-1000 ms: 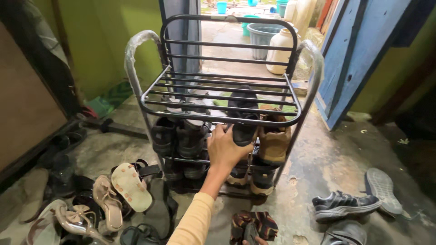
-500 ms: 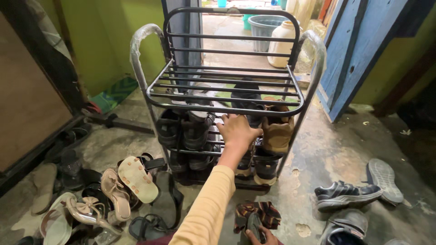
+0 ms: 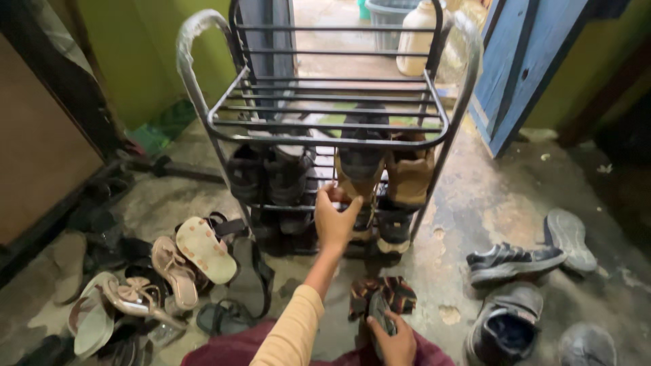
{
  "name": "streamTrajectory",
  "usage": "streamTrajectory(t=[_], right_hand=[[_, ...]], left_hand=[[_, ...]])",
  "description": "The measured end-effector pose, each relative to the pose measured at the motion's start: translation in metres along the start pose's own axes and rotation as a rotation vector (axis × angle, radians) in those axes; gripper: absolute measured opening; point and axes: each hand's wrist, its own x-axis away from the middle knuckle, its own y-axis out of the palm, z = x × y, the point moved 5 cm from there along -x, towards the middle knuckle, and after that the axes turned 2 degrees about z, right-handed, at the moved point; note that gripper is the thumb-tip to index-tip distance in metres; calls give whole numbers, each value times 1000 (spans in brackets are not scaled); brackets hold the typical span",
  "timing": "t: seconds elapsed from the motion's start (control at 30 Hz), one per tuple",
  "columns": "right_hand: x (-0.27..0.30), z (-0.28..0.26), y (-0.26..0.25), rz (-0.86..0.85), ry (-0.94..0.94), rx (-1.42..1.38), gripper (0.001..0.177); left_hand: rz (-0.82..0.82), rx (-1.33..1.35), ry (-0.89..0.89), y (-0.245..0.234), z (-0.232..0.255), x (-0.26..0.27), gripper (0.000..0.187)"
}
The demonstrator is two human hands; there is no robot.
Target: The person sits on the floor and wipes various shoes with a cloth, including sneakers, sandals, and heels. They pick up each shoe, wipe it thoroughly, and place it on a metal shoe rack.
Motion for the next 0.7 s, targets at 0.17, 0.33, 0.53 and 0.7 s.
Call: streamTrajectory(t=[0.17,0.33,0.53,0.7], right_hand=[[15,-29,-30,-16,66,-108,59],[1,-24,-43,121,70,-431,53],[-34,-47,-76,110,-107,-346,51],[-87,-46,-91,-144,-287,-27,58]], left_hand=[[-296,-37,-81,27,-56,67,35],[-426,-88,-101,54,-91,116,35],[-760,-158,-190,93,-98,146,53],[-767,-361,-53,121,-90,152,63]])
